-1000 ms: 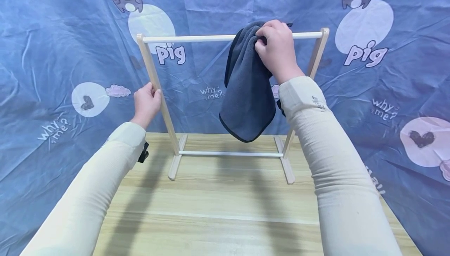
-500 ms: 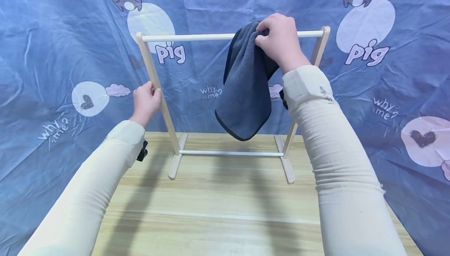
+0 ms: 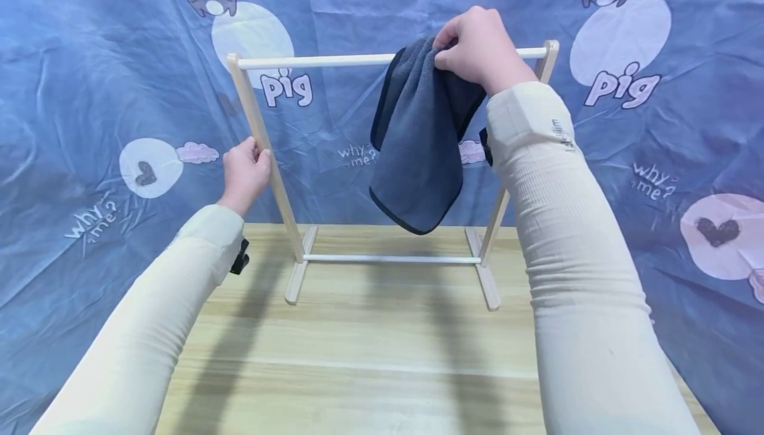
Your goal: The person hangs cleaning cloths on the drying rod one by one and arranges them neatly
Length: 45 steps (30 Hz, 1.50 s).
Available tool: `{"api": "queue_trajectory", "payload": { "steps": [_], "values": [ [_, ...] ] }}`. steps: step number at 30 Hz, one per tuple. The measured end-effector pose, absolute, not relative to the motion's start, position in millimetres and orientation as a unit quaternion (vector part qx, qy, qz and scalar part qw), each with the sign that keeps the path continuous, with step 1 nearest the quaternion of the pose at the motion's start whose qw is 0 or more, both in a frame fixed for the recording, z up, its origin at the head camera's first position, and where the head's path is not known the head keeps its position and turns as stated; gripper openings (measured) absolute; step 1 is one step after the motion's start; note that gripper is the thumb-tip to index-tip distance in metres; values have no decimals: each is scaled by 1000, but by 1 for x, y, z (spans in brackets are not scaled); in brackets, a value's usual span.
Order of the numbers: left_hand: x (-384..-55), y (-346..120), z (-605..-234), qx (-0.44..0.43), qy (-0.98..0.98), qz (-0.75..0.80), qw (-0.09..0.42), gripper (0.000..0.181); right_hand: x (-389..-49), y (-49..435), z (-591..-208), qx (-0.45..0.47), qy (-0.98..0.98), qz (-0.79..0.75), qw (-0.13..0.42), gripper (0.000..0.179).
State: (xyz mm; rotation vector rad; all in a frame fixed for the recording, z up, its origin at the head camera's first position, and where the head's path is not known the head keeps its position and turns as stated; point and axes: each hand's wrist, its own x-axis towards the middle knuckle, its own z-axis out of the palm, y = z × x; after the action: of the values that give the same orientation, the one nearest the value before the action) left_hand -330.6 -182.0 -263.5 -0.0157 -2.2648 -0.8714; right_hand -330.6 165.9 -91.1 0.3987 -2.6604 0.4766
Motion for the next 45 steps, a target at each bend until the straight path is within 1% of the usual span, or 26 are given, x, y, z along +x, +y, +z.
{"api": "queue_trajectory", "payload": {
  "steps": [7, 12, 26, 36, 45],
  "values": [
    [-330, -183, -262, -1, -882, -330, 337, 16, -335, 168, -86, 142, -960, 163, 175, 28],
    [-332, -182, -263, -1, -875, -334, 350, 16, -337, 169, -85, 137, -963, 174, 156, 29],
    [-332, -180, -263, 4, -881, -334, 335, 17, -339, 170, -81, 128, -968, 176, 127, 34],
    [-331, -182, -258, 12, -882, -340, 327, 17, -339, 166, -77, 140, -969, 164, 121, 37],
    [-331, -181, -260, 12, -887, -339, 315, 18, -339, 166, -78, 135, -972, 161, 104, 36]
  ]
}}
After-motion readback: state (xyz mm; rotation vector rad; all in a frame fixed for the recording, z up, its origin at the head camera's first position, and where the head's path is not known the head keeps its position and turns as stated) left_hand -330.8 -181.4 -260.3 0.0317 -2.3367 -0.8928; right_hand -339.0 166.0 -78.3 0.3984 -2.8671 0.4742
